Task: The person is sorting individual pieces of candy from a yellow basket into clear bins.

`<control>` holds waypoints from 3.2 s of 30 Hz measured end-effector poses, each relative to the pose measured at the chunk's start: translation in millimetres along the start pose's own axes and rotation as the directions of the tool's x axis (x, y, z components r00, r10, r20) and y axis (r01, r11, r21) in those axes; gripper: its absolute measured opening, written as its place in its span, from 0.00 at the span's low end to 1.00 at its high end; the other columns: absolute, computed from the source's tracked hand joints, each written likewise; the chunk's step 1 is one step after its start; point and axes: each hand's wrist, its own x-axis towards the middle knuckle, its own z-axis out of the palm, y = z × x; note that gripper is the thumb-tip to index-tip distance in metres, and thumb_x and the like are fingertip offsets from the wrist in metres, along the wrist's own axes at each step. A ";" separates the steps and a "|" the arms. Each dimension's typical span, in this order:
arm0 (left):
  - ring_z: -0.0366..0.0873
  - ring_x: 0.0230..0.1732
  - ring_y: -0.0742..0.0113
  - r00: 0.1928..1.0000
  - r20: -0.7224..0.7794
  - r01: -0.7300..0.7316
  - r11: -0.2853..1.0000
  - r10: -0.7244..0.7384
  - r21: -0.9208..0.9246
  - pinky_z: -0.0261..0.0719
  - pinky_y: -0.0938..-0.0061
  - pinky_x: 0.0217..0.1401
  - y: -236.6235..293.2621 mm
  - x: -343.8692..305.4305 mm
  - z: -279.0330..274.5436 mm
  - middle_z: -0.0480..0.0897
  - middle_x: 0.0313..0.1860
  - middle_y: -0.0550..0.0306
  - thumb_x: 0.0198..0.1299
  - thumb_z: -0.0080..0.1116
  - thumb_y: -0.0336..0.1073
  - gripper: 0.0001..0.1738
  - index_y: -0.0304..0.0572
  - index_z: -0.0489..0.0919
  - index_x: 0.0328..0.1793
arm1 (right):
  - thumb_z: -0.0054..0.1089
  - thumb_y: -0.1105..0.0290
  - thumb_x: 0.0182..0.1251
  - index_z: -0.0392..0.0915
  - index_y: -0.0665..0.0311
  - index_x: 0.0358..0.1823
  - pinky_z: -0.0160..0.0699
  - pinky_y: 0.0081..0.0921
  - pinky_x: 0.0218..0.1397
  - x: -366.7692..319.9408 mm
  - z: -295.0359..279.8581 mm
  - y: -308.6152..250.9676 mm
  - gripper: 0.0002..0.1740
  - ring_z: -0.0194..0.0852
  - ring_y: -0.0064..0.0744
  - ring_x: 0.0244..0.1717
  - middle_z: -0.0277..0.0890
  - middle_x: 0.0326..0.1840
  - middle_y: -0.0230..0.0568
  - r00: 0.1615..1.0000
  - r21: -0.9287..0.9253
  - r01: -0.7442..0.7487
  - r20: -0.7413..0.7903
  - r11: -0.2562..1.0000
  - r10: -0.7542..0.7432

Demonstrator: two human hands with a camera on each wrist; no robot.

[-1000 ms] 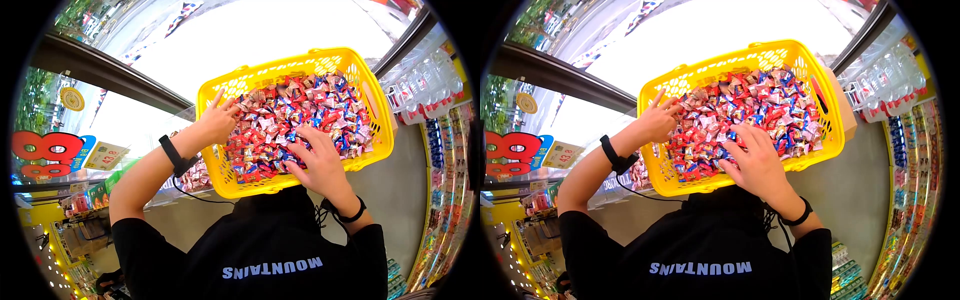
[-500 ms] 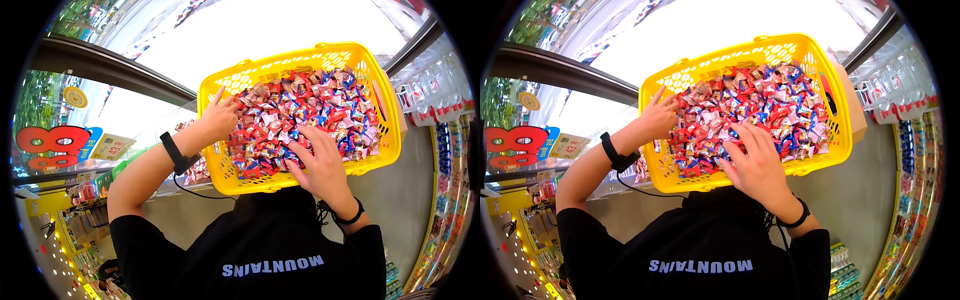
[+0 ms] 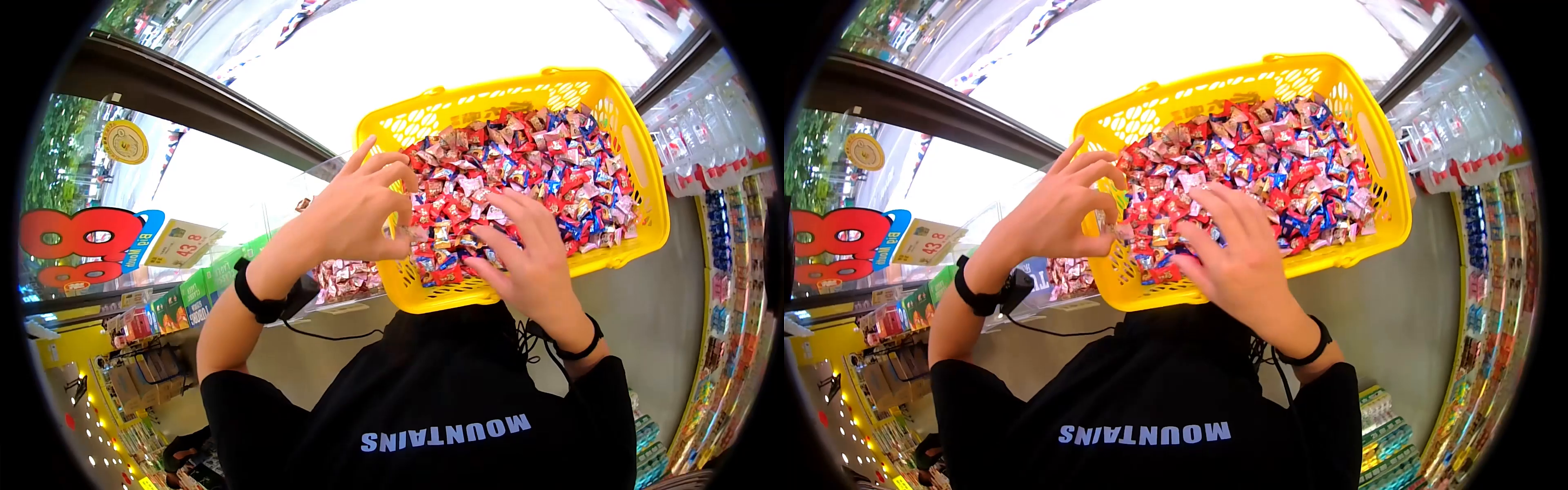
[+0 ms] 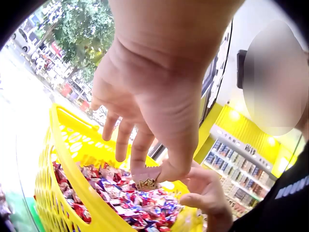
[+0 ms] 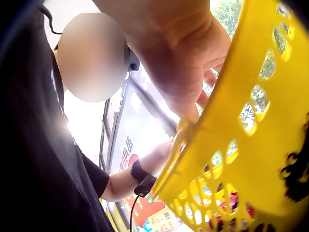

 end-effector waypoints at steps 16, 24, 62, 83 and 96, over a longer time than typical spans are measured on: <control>0.70 0.82 0.43 0.971 -0.236 -0.046 0.962 -0.019 -0.268 0.45 0.31 0.93 -13.7 -102.5 37.5 0.84 0.64 0.54 0.52 0.74 0.40 0.10 0.47 0.91 0.39 | 0.71 0.70 0.65 0.87 0.66 0.49 0.73 0.55 0.77 30.9 68.9 -96.7 0.13 0.76 0.47 0.76 0.80 0.71 0.44 0.961 -0.045 0.272 0.057 0.961 -0.269; 0.69 0.83 0.42 0.955 -0.297 -0.112 0.935 0.008 -0.336 0.41 0.30 0.93 -31.2 -116.9 53.3 0.83 0.67 0.55 0.58 0.77 0.44 0.13 0.50 0.94 0.46 | 0.75 0.71 0.63 0.90 0.65 0.48 0.79 0.54 0.73 33.1 81.3 -110.6 0.12 0.80 0.46 0.73 0.83 0.69 0.37 0.946 -0.116 0.317 -0.038 0.941 -0.323; 0.70 0.80 0.41 0.747 -0.422 0.468 0.857 -0.514 -0.216 0.56 0.34 0.88 -64.0 -184.8 240.1 0.81 0.71 0.50 0.63 0.75 0.40 0.23 0.52 0.86 0.65 | 0.73 0.53 0.72 0.91 0.56 0.54 0.72 0.50 0.78 115.8 59.4 78.8 0.19 0.75 0.53 0.75 0.76 0.75 0.49 0.606 -0.324 0.188 0.781 0.927 0.150; 0.71 0.81 0.42 0.784 -0.590 0.001 0.950 -0.195 -0.312 0.55 0.31 0.89 -8.2 -141.5 83.2 0.82 0.71 0.55 0.52 0.84 0.45 0.27 0.55 0.91 0.60 | 0.83 0.67 0.62 0.85 0.61 0.38 0.77 0.57 0.76 69.0 31.2 -79.0 0.12 0.78 0.56 0.75 0.79 0.73 0.50 0.908 0.195 0.329 0.202 0.924 -0.366; 0.78 0.75 0.52 0.812 -0.583 -0.094 0.981 -0.024 -0.171 0.61 0.36 0.88 7.9 -119.1 99.8 0.90 0.61 0.68 0.48 0.83 0.33 0.20 0.59 0.94 0.50 | 0.81 0.65 0.63 0.88 0.56 0.48 0.77 0.55 0.74 21.3 58.0 -85.9 0.14 0.81 0.50 0.70 0.82 0.68 0.44 0.969 0.153 0.238 0.023 0.959 -0.244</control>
